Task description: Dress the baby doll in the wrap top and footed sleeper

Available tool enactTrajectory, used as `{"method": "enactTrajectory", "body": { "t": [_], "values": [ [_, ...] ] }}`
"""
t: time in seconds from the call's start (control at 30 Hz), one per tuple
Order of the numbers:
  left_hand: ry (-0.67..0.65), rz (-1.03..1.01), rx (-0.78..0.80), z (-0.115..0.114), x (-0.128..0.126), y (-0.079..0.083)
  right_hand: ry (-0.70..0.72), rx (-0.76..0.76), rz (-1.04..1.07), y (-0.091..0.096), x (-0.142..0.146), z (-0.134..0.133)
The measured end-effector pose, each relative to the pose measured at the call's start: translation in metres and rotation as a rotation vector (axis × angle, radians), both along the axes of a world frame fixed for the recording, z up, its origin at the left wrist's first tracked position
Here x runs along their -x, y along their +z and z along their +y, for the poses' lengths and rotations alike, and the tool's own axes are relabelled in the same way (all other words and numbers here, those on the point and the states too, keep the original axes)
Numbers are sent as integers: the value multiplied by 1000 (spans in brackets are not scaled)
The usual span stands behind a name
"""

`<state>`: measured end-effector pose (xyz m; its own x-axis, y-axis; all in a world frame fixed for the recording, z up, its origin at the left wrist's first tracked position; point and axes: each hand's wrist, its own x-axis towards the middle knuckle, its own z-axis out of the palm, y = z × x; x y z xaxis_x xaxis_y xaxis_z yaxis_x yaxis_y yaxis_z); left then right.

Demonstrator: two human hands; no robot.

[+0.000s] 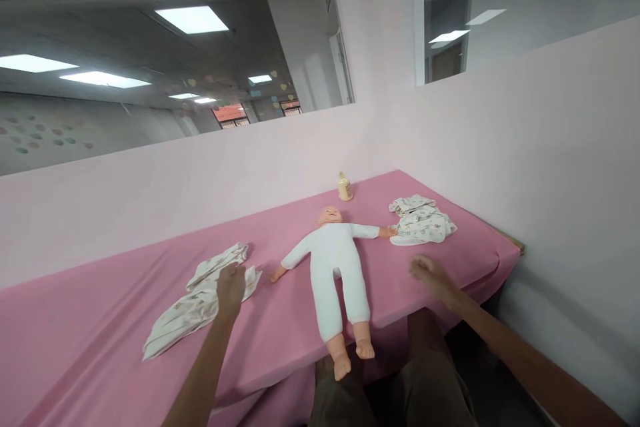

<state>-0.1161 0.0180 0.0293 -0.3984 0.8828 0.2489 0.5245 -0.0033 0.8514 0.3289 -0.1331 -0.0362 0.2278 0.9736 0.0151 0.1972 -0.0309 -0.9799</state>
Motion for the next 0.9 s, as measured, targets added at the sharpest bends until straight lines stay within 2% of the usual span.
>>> {"method": "enactTrajectory", "body": {
  "t": [0.07,0.13,0.17,0.23,0.33,0.43,0.5,0.57,0.67,0.7,0.77,0.83,0.9],
  "values": [
    [-58,48,46,-23,-11,-20,-118,-43,-285,7,-17,20],
    [-193,117,132,-50,-24,-39,-283,-84,-613,12,-38,42],
    [-243,145,172,-62,-29,-46,-323,-75,-782,13,-48,53],
    [-304,165,184,-81,-38,-57,-263,-2,-1026,11,-66,72],
    [-296,80,194,-92,-43,-61,-178,48,-1128,8,-83,91],
    [-266,-4,226,-91,-41,-60,-242,55,-1092,13,-89,101],
    [-274,-23,224,-89,-39,-60,-340,49,-1044,25,-91,104],
    [-280,-27,202,-90,-38,-62,-457,17,-989,45,-93,105],
    [-247,12,139,-94,-50,-60,-593,-241,-678,86,-88,98],
    [-251,28,113,-96,-58,-56,-586,-362,-505,102,-83,93],
    [-335,32,59,-104,-83,-42,-448,-495,-231,131,-64,78],
    [-552,-31,27,-114,-116,-22,-270,-483,-39,155,-35,58],
    [-759,-149,-8,-122,-149,0,-111,-407,77,169,1,37]
  ]
}}
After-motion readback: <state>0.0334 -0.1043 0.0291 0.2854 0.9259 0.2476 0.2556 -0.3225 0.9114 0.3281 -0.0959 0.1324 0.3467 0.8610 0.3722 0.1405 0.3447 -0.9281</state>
